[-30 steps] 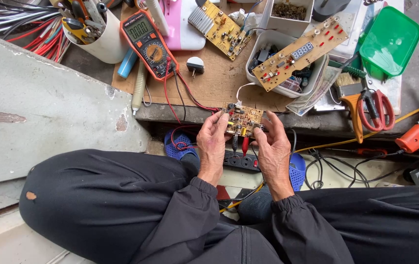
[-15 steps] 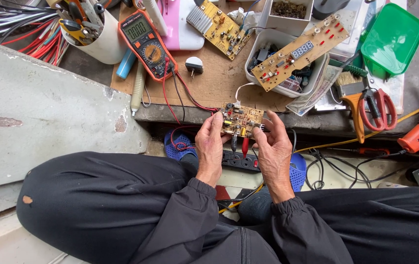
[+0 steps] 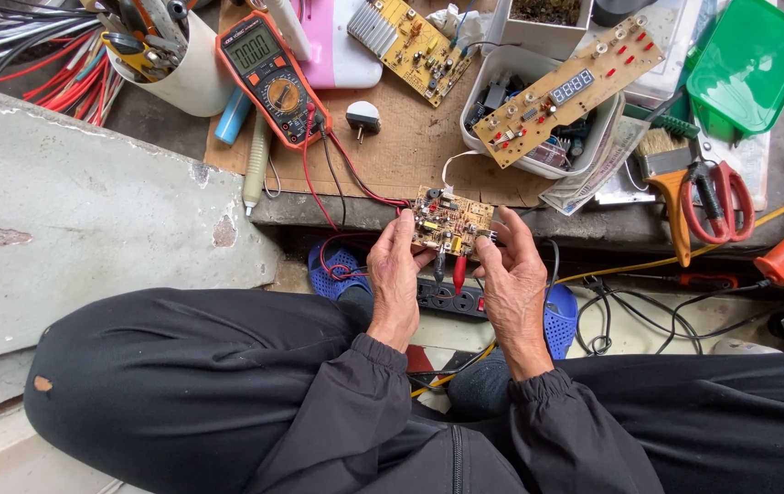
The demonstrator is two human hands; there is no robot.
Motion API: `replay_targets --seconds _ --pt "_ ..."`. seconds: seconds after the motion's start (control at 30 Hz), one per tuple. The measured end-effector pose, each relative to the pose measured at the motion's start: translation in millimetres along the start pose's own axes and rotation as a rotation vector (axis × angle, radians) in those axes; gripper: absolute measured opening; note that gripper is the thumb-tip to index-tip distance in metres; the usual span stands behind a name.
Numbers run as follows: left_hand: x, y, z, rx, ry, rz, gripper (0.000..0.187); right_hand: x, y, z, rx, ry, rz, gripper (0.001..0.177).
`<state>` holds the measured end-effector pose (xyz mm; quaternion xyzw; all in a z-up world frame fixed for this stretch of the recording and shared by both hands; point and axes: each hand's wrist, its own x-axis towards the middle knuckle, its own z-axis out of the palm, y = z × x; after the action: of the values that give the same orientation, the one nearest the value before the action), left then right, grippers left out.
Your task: The person sits on the floor and uses a multimeter to test a small circuit board. They connect the multimeter probes to various points on the board, check the readings, and then use a magnifying glass to inspect the board's components.
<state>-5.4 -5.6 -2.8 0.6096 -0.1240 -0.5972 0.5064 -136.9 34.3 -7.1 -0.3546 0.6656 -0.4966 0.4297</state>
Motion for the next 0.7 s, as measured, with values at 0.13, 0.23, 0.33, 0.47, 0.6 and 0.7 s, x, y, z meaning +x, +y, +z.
replay_targets --seconds 0.13,0.23,0.33,0.47,0.6,0.7 --pt "-1.0 0.8 0.6 -0.002 0.004 -0.005 0.033 1.0 3.7 -0.1 -0.003 -0.004 0.004 0.052" --pt "-0.4 0.2 0.4 0.000 0.004 -0.002 0.033 1.0 4.4 0.3 -0.003 -0.002 0.012 0.052" --pt "0.6 -0.7 0.1 -0.004 0.006 -0.008 0.033 1.1 4.9 0.6 -0.002 0.002 0.020 0.052" --pt "2.3 -2.0 -0.1 -0.008 0.014 -0.019 0.033 1.3 5.5 0.8 0.006 0.003 0.023 0.052" --pt "3.5 -1.1 0.8 0.002 0.025 -0.028 0.032 1.4 3.3 2.3 0.013 0.009 0.023 0.053" --pt "4.8 -2.5 0.8 0.012 0.029 -0.029 0.032 1.1 3.8 2.6 0.024 0.017 0.027 0.055"
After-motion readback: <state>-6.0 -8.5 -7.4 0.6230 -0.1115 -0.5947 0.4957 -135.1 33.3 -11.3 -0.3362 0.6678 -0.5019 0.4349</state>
